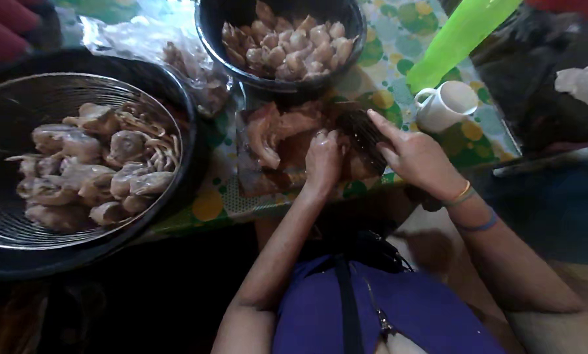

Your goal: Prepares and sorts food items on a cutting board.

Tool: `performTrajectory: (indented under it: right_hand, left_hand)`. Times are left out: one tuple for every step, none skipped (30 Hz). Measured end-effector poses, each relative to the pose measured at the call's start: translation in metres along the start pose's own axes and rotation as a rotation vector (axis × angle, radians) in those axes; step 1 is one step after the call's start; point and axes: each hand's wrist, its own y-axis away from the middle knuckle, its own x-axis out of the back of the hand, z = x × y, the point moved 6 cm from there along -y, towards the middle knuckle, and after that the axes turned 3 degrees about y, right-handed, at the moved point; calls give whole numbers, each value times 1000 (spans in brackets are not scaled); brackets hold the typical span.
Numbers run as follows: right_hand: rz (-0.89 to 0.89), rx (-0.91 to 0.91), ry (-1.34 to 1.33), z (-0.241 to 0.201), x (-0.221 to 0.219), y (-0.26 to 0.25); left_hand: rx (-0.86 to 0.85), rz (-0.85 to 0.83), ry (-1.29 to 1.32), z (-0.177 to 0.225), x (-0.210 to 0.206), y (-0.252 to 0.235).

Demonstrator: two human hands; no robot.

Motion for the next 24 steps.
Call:
performTrajectory:
  right_hand:
    - [39,-9,6,1,6,5]
    - [86,-3,15,-1,13,10]
    - [115,9,20,-4,18,16]
    - [127,23,20,-7,22,21]
    - [132,40,22,-10,23,24]
    - [133,56,21,-12,24,27]
    - [127,61,23,-14,23,29]
    - [119,66,26,-16,20,30]
    - [112,74,29,-17,17,30]
    - [100,73,33,-17,13,29]
    - [78,72,35,-17,9,28]
    - [51,71,32,-16,6,26]
    - [23,68,24,-16,5,25]
    - [-6,61,17,-16,5,24]
    - [-26,55,14,-16,6,23]
    - [-33,55,23,-18,7,22]
    - [-30,57,43,-21,6,21]
    - [-17,65,68,-27,4,18]
    - [8,81,93,-32,-1,14]
    - [14,80,110,-34,-7,9]
    - [12,71,117,-34,-12,6]
    - [9,67,106,-32,-14,5]
    - [-10,55,79,-29,-14,6]
    - [-48,33,47,-25,-12,11]
  left_hand:
    - [-13,-3,32,0,2,1]
    - [-38,7,70,0,6,3]
    - [-61,17,97,-1,10,7]
    - [-71,23,111,-2,12,10]
    - [-77,31,117,-3,14,13]
    - [-79,36,121,-4,15,13]
    - [-78,39,121,-5,15,13]
    - [-74,38,120,-5,14,13]
    - [-70,35,111,-6,13,12]
    - [-67,30,99,-5,12,11]
    - [-65,23,84,-5,12,11]
    - [-58,6,66,-4,11,10]
    - [-49,-13,50,-4,11,8]
    - [-34,-39,45,-3,11,7]
    - [-18,-62,45,-4,11,6]
    - [-8,-76,44,-4,11,5]
    - [-8,-73,41,-4,11,5]
    - [-10,-71,35,-4,11,4]
    - [-15,-71,25,-4,12,4]
    - [-22,-73,22,-3,12,4]
    - [-20,-83,27,-3,12,5]
    - [-14,-82,30,-3,13,5]
    - [-5,-78,26,-2,13,5]
    - [9,-69,16,-1,12,6]
